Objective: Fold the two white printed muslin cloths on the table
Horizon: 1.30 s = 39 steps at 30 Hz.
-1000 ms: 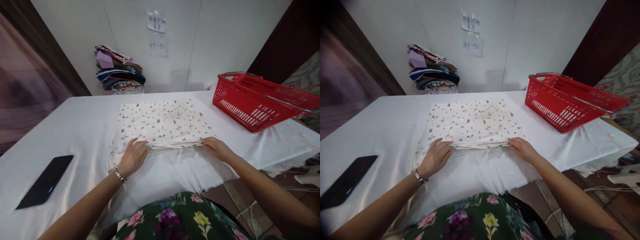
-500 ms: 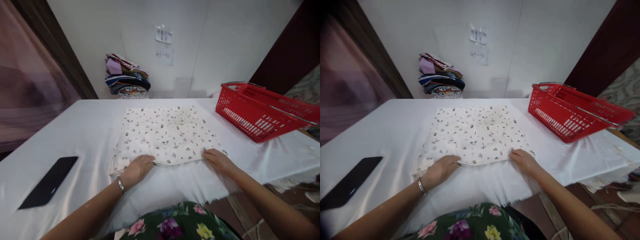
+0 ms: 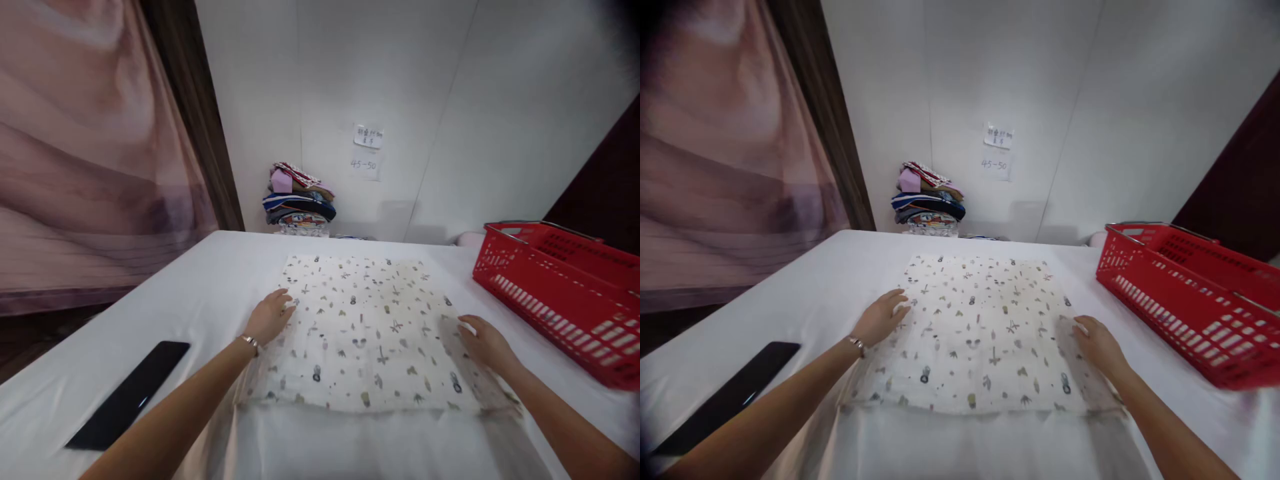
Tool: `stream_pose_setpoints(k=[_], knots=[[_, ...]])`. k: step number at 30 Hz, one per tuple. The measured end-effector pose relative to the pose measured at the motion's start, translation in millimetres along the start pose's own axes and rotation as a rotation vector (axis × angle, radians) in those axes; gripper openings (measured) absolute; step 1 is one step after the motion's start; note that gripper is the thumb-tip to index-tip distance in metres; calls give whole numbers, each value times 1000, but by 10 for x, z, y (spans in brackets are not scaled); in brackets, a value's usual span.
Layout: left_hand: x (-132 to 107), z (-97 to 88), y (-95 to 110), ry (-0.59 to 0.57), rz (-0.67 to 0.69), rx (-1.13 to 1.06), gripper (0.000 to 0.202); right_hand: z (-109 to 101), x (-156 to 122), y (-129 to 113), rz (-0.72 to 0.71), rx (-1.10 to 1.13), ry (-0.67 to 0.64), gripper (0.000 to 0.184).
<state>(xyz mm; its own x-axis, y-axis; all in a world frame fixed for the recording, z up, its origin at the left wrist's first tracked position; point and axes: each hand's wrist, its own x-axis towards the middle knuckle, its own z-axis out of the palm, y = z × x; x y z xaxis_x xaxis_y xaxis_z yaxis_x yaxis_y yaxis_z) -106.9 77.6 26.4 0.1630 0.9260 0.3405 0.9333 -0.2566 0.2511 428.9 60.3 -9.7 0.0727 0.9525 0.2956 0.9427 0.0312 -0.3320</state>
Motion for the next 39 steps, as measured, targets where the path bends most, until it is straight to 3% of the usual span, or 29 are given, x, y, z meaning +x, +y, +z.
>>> stream_pose_setpoints(k=[3,6,16,19,23,28,33,39], knots=[[341,94,-209,-123,-285,55,41,151,326,123,250,-116,-147,47],[640,215,-307,-201,-450,53,52,233,615,138,358,-135,-248,54],[1542,549,-438,-189,-666,67,61,533,1535,-98,336,-185,-239,53],[1744,664,-500,-169,-572,111,59,624,1808,-243,207,-263,-196,49],[2005,833,-505,-142,-268,227,48,814,2204,-520,-8,-285,-218,42],[2264,988,-356,-297,-12,288,42,1070,2576,-853,-153,-320,-309,43],[2364,998,-219,-288,58,324,31,1111,2691,-1023,-235,-391,-360,36],[2377,900,-189,-240,72,339,25,1035,2640,-1074,-283,-441,-309,27]])
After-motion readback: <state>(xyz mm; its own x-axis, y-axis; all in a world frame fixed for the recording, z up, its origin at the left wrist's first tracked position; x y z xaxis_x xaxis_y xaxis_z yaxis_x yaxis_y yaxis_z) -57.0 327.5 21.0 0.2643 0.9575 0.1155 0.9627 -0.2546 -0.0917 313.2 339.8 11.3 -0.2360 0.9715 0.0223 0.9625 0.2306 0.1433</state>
